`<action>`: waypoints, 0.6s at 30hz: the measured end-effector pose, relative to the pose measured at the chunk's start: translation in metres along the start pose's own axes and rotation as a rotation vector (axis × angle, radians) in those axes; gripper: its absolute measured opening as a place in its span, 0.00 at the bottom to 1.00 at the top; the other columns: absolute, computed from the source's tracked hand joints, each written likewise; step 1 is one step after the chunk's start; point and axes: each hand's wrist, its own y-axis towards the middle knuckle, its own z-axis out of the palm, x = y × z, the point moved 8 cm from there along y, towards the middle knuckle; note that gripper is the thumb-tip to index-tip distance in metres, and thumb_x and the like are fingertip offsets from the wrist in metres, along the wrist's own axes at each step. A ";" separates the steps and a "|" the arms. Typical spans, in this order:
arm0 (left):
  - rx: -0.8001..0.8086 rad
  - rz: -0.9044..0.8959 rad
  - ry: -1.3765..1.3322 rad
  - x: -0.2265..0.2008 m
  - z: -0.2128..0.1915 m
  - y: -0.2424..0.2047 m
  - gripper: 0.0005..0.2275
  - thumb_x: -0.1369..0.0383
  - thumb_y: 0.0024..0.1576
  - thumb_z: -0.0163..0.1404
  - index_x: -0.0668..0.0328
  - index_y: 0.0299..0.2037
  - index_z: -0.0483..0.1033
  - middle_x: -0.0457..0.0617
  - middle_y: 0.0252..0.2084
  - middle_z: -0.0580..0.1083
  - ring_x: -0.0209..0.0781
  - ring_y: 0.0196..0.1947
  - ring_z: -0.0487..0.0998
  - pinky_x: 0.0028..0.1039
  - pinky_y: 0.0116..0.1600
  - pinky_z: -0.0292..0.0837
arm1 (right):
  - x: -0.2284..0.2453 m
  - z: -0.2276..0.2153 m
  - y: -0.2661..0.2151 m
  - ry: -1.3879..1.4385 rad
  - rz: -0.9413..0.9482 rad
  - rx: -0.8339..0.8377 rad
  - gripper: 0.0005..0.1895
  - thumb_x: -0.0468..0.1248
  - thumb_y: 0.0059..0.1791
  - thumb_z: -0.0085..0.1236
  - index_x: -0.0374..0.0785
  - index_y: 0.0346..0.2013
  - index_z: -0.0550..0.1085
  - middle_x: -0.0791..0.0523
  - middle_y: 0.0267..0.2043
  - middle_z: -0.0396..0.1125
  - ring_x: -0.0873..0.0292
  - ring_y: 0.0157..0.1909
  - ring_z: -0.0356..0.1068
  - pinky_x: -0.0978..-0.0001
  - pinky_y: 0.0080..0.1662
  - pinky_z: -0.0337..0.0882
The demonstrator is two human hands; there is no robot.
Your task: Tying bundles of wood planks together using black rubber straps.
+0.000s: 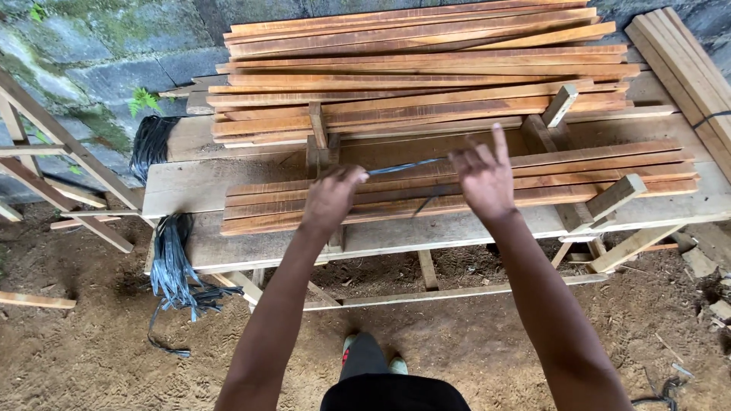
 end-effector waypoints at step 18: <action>0.167 -0.588 -0.420 0.018 0.005 0.035 0.16 0.47 0.67 0.39 0.43 0.45 0.75 0.57 0.32 0.82 0.68 0.37 0.84 0.57 0.42 0.77 | 0.012 0.122 0.000 0.433 0.347 0.097 0.15 0.44 0.54 0.61 0.43 0.54 0.78 0.49 0.54 0.70 0.44 0.59 0.69 0.46 0.65 0.62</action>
